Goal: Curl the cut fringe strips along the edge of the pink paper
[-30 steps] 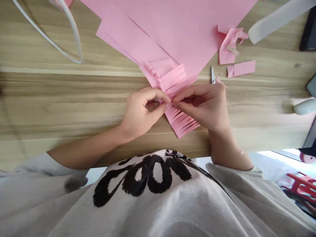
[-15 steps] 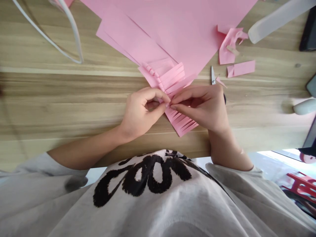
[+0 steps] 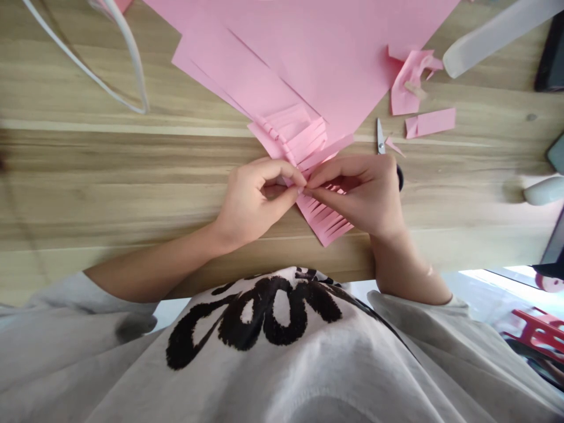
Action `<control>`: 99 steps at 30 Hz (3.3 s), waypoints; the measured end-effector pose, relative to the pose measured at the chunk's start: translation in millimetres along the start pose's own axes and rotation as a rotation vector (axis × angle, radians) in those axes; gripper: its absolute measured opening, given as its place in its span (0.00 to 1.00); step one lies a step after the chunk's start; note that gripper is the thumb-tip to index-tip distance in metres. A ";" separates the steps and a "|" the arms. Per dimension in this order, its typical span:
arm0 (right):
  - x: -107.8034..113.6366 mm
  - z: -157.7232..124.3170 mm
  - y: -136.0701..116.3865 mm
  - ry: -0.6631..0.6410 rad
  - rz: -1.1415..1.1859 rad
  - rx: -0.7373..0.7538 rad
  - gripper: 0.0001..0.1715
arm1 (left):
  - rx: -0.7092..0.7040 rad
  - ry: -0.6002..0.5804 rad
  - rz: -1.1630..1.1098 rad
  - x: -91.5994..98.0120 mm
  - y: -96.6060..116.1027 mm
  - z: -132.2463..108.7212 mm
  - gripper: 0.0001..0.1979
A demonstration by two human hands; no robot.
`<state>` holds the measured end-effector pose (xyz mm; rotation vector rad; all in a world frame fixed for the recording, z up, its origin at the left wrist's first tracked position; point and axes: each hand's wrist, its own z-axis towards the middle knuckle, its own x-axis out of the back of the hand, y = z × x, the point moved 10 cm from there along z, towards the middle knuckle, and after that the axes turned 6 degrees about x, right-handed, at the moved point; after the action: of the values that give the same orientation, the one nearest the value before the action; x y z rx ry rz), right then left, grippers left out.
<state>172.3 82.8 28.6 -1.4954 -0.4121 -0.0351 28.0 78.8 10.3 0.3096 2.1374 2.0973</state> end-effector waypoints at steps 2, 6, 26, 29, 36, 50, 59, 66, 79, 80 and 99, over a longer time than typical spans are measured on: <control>-0.1 0.2 -0.5 -0.005 0.014 0.001 0.06 | -0.003 -0.009 -0.023 -0.7 1.3 0.4 0.05; 0.2 1.0 -2.4 -0.003 0.009 0.011 0.07 | -0.026 -0.012 -0.052 -1.6 5.2 1.4 0.06; -3.4 0.5 -6.6 -0.057 -0.113 0.092 0.19 | -0.144 -0.060 -0.118 -7.7 18.7 0.8 0.08; -4.2 1.1 -8.3 -0.069 -0.132 0.128 0.19 | -0.144 -0.058 -0.102 -7.8 20.8 0.5 0.07; -2.5 3.0 -5.4 -0.063 -0.227 0.134 0.27 | -0.010 -0.086 -0.089 -10.1 11.7 3.3 0.06; 19.8 0.2 -20.9 0.177 -0.266 0.208 0.31 | -0.088 0.066 -0.148 5.3 11.6 3.7 0.09; 34.0 -1.6 -8.4 0.300 -0.341 0.095 0.18 | -0.039 0.114 -0.134 9.6 4.1 3.8 0.08; 31.4 0.9 -5.7 0.313 -0.174 0.192 0.16 | -0.015 0.132 -0.165 9.0 1.9 3.6 0.11; 34.6 0.4 -4.5 0.333 -0.101 0.167 0.08 | -0.036 0.119 -0.101 8.6 2.1 4.0 0.09; 34.7 0.4 -5.2 0.331 -0.119 0.163 0.09 | -0.038 0.118 -0.096 8.8 2.2 4.0 0.09; 24.6 2.5 -1.9 0.212 0.010 0.042 0.11 | -0.078 0.110 0.039 12.0 -1.1 2.2 0.12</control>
<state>194.0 90.7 37.4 -1.4359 -0.2333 -0.1747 16.8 83.8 9.8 0.2344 2.1173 2.2626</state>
